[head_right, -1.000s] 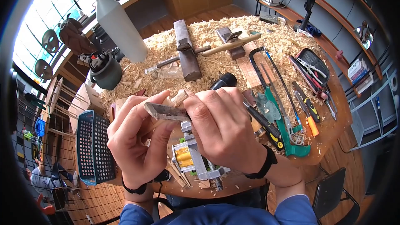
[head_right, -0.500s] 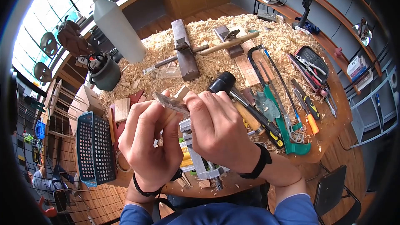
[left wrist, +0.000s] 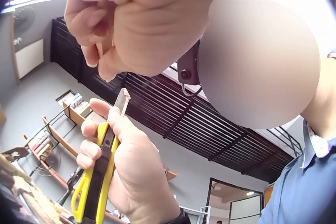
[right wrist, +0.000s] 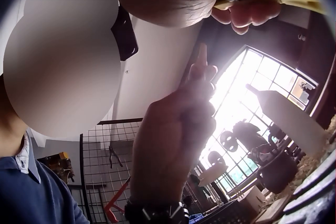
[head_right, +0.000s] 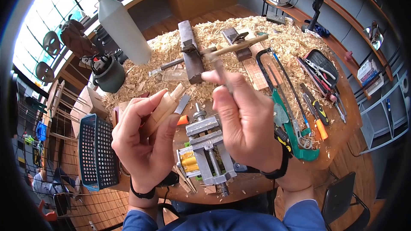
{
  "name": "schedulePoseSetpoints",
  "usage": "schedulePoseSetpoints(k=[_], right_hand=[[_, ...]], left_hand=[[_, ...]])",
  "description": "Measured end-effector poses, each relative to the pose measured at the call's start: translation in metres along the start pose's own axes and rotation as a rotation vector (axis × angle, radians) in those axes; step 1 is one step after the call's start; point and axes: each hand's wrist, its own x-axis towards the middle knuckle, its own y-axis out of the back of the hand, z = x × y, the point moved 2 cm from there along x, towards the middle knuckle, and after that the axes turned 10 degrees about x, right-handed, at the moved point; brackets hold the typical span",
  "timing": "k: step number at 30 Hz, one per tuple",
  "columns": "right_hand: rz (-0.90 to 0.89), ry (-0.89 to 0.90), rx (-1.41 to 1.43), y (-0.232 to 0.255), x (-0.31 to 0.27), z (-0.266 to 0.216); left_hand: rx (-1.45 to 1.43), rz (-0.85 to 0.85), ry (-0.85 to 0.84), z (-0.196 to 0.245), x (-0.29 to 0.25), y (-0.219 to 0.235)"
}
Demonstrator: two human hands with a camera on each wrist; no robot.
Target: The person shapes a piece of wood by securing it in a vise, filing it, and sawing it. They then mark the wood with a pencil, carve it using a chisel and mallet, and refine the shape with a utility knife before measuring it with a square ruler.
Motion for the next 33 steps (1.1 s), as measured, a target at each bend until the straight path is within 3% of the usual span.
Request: schedulePoseSetpoints(k=[2, 3, 6, 10, 15, 18, 21, 24, 29, 33], right_hand=[[-0.065, -0.086, -0.004, -0.001, -0.003, -0.003], [-0.072, 0.009, -0.030, -0.004, -0.004, -0.002], [-0.142, 0.064, -0.117, -0.003, -0.009, 0.003], [-0.119, 0.424, -0.307, -0.008, 0.000, 0.003], [-0.155, 0.579, -0.488, -0.012, -0.003, 0.002], [-0.139, 0.627, -0.562, -0.014, -0.003, 0.003], [-0.118, 0.655, -0.601, -0.013, -0.003, 0.003], [-0.114, 0.660, -0.611, -0.012, -0.003, 0.002], [-0.088, 0.648, -0.602, -0.015, -0.003, 0.001], [-0.097, 0.624, -0.602, -0.015, -0.003, 0.003]], left_hand=[[-0.068, -0.040, 0.075, -0.001, 0.000, 0.001], [-0.068, -0.041, 0.077, -0.002, 0.000, 0.001], [-0.122, -0.013, 0.097, -0.007, -0.002, 0.000], [-0.214, 0.009, 0.189, -0.008, -0.005, -0.002], [-0.255, -0.028, 0.211, -0.004, -0.008, 0.002], [-0.317, -0.156, 0.445, 0.004, -0.009, 0.003], [-0.371, -0.074, 0.291, 0.006, -0.006, -0.002], [-0.417, -0.073, 0.367, 0.008, -0.005, 0.000], [-0.382, -0.253, 0.413, 0.011, -0.008, 0.003], [-0.352, -0.223, 0.285, 0.006, -0.006, 0.002]])
